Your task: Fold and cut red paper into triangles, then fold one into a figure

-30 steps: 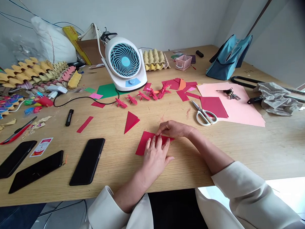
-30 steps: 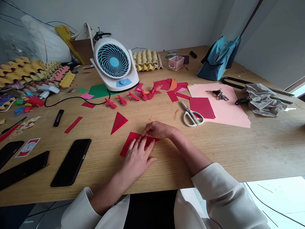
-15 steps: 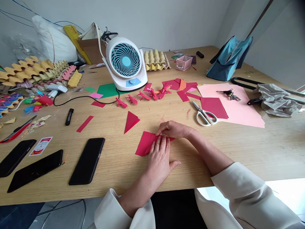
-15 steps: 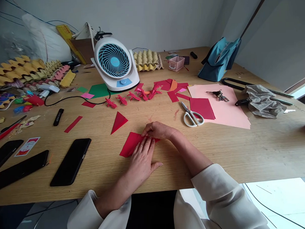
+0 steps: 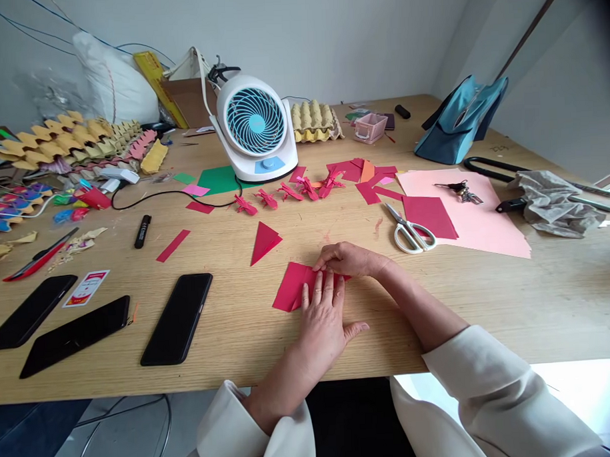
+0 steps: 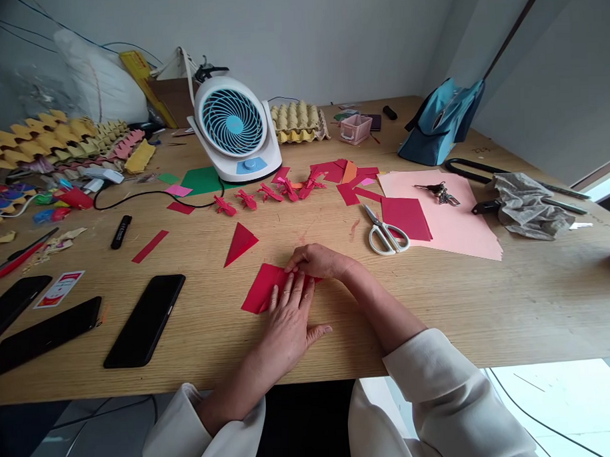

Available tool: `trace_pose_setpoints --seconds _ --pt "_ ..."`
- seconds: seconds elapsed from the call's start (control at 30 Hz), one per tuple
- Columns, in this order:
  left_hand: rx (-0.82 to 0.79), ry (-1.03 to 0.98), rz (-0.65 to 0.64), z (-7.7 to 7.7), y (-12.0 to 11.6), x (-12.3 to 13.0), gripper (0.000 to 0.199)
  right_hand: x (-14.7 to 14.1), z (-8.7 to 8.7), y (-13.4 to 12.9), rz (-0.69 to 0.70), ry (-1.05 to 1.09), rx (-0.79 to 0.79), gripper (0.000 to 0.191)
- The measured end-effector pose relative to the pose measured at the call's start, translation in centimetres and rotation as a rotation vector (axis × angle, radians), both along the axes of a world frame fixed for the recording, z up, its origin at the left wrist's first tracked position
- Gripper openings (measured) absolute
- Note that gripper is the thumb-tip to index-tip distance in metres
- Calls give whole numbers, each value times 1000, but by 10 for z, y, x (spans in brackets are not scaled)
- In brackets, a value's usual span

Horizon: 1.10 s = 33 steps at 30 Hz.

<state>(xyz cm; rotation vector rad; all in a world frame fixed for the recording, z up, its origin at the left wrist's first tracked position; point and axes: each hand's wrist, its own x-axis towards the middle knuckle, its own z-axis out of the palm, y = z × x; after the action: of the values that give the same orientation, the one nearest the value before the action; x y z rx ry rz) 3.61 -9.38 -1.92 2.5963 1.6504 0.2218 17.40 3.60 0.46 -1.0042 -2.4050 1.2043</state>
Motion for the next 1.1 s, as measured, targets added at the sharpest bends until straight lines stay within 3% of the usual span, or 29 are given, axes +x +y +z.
trace_pose_setpoints --seconds 0.33,0.73,1.1 --pt "-12 -3 56 0 -3 9 86 0 -4 1 5 11 41 41" --pt "-37 46 42 1 -5 6 97 0 -13 5 26 37 110 39" --pt "11 15 -39 -4 -17 -14 93 -2 -14 4 15 42 194 35"
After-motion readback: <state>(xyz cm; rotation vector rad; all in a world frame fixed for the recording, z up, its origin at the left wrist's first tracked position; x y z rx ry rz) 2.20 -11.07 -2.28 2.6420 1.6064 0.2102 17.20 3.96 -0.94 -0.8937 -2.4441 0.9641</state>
